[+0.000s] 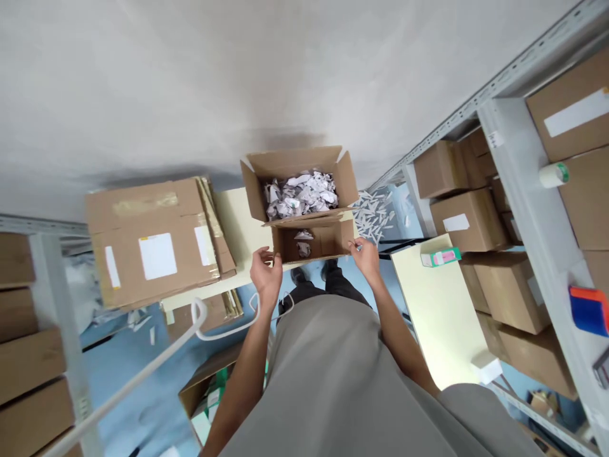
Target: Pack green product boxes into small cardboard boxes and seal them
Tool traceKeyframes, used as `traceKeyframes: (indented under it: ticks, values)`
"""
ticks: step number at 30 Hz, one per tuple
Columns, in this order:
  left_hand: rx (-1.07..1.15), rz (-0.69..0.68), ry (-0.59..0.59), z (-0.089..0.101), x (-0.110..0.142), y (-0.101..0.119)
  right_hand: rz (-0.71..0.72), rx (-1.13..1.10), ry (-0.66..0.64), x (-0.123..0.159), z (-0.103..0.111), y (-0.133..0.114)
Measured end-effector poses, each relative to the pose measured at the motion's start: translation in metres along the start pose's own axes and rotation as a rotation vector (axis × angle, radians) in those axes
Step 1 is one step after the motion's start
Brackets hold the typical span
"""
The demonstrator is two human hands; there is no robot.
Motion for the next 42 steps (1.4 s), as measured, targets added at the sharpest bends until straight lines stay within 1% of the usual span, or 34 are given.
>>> traceKeyframes:
  ticks: [3,5,7,10,13,16,18,21,24,26,27,29,31,33,35,37,38,39,40,42]
  values:
    - [0.017,-0.013,-0.077,-0.012,0.012,0.006,-0.020,-0.043,0.050,0.028,0.012,0.018]
    - [0.030,-0.020,-0.136,-0.027,0.024,0.015,-0.043,-0.065,0.088,0.049,0.023,0.036]
    - [0.030,-0.036,-0.200,-0.048,0.039,0.028,-0.087,-0.080,0.131,0.072,0.037,0.061]
    - [-0.027,-0.103,-0.315,-0.089,0.072,0.054,-0.176,-0.105,0.199,0.109,0.060,0.107]
    - [-0.137,-0.216,-0.423,-0.141,0.114,0.083,-0.261,-0.158,0.264,0.149,0.082,0.162]
    - [-0.244,-0.349,-0.530,-0.205,0.168,0.109,-0.364,-0.213,0.367,0.197,0.106,0.224]
    - [-0.307,-0.441,-0.614,-0.254,0.213,0.124,-0.452,-0.233,0.448,0.234,0.123,0.267]
    - [-0.394,-0.592,-0.742,-0.327,0.288,0.143,-0.600,-0.260,0.544,0.292,0.145,0.331]
    - [-0.456,-0.715,-0.850,-0.391,0.362,0.155,-0.713,-0.289,0.626,0.346,0.162,0.385]
    - [-0.480,-0.759,-0.913,-0.426,0.402,0.159,-0.769,-0.307,0.677,0.375,0.169,0.412]
    - [-0.487,-0.775,-0.940,-0.440,0.419,0.160,-0.793,-0.316,0.698,0.387,0.171,0.423]
    - [-0.493,-0.801,-0.980,-0.463,0.446,0.160,-0.834,-0.337,0.729,0.404,0.172,0.441]
    - [-0.503,-0.820,-0.999,-0.477,0.461,0.157,-0.862,-0.366,0.746,0.414,0.169,0.453]
    - [-0.525,-0.819,-1.009,-0.486,0.467,0.152,-0.881,-0.409,0.748,0.417,0.163,0.461]
    - [-0.529,-0.792,-1.051,-0.493,0.468,0.145,-0.893,-0.463,0.748,0.417,0.156,0.466]
    - [-0.470,-0.735,-1.109,-0.500,0.463,0.143,-0.905,-0.504,0.754,0.417,0.151,0.469]
    - [-0.421,-0.699,-1.118,-0.505,0.458,0.145,-0.911,-0.513,0.761,0.418,0.150,0.469]
    - [-0.373,-0.666,-1.099,-0.511,0.451,0.148,-0.916,-0.511,0.770,0.418,0.150,0.470]
    - [-0.342,-0.645,-1.051,-0.518,0.443,0.154,-0.919,-0.501,0.779,0.418,0.152,0.470]
    - [-0.375,-0.656,-0.899,-0.535,0.427,0.165,-0.918,-0.465,0.797,0.419,0.159,0.469]
Point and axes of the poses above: each hand's wrist, its own x-axis away from the middle knuckle, its own z-axis out of the back of the hand, y = z × x, the point moved 8 cm from there along -x, towards the middle knuckle, and after that the axes turned 12 degrees about z, right-handed, at the moved point
